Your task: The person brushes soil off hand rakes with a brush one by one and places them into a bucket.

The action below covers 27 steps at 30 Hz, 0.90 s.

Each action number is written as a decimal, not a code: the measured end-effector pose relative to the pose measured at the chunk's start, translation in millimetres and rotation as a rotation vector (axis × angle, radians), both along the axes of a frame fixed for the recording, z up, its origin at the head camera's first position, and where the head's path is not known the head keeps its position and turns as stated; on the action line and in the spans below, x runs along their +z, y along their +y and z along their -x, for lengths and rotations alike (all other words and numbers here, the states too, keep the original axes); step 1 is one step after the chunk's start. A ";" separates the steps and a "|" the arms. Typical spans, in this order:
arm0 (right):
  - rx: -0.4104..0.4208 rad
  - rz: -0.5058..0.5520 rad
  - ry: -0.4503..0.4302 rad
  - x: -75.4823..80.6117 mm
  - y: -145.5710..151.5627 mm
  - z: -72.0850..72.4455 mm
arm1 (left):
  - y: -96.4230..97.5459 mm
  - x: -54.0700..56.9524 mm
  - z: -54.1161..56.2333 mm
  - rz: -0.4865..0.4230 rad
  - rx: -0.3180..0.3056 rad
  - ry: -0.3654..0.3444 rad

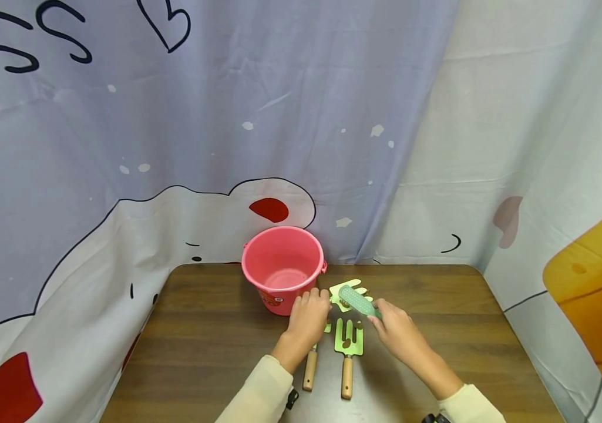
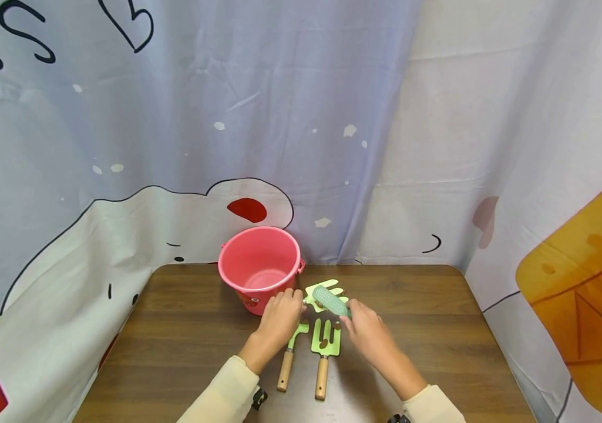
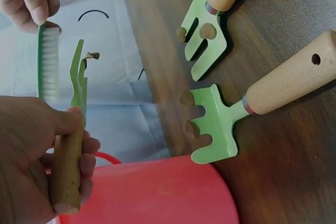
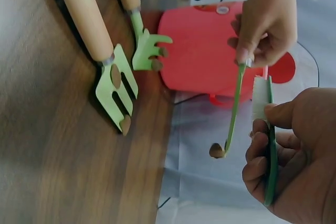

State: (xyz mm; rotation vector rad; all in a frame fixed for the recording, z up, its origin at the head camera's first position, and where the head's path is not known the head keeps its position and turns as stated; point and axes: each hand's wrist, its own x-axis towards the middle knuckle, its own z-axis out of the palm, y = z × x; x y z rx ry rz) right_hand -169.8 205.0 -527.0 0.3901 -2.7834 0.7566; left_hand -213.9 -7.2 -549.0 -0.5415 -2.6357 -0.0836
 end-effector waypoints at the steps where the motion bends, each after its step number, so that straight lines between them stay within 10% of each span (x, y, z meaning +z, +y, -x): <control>1: 0.003 -0.004 -0.003 -0.6 -1.8 -0.9 | 0.2 0.3 0.3 -0.003 0.001 0.001; 27: -0.038 -0.111 -0.028 -8.2 -3.7 3.3 | 1.8 1.8 -1.6 0.030 0.001 0.051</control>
